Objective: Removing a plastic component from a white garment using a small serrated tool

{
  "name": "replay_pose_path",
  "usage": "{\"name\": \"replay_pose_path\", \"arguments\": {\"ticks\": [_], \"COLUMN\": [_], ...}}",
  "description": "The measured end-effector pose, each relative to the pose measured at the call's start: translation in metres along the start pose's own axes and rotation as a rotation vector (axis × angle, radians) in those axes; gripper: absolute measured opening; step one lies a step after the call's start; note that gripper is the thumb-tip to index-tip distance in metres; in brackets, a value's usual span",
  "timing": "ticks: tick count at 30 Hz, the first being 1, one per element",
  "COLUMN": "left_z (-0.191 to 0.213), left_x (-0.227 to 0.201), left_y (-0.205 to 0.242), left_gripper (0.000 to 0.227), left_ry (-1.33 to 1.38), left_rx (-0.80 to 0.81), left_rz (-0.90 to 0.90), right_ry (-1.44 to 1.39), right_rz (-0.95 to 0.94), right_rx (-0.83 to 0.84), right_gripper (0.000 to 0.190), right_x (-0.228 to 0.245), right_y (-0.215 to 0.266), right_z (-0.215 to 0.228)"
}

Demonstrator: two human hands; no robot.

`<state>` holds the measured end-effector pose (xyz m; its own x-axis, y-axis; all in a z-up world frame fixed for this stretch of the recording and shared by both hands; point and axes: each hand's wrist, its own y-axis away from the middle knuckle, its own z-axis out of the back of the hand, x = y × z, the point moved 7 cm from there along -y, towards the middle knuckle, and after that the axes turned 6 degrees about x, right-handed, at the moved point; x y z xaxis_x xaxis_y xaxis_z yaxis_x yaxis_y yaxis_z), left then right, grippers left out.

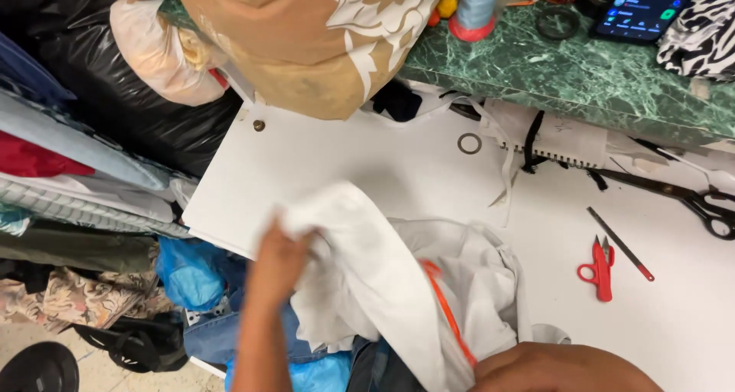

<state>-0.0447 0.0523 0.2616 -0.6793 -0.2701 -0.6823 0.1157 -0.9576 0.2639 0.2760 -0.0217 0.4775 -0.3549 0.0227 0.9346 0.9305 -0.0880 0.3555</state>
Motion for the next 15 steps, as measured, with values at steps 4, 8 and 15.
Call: {"name": "replay_pose_path", "arguments": {"ticks": [4,8,15], "left_z": [0.006,0.018,-0.005], "left_x": [-0.034,-0.078,-0.176], "left_y": [-0.004,0.005,0.053], "left_gripper": [0.055,0.047,0.039], "left_ry": [0.24,0.452,0.918], "left_rx": [0.162,0.333,0.662], "left_rz": [-0.178,-0.358,-0.677], "right_ry": [0.05,0.105,0.147], "right_rz": [-0.039,0.214,0.634], "right_rx": [0.068,0.245,-0.087], "right_gripper": [0.048,0.066,0.028], "right_x": [-0.027,-0.055,-0.008], "right_y": [-0.031,-0.095,-0.089], "right_z": [0.008,-0.003,0.043]}}
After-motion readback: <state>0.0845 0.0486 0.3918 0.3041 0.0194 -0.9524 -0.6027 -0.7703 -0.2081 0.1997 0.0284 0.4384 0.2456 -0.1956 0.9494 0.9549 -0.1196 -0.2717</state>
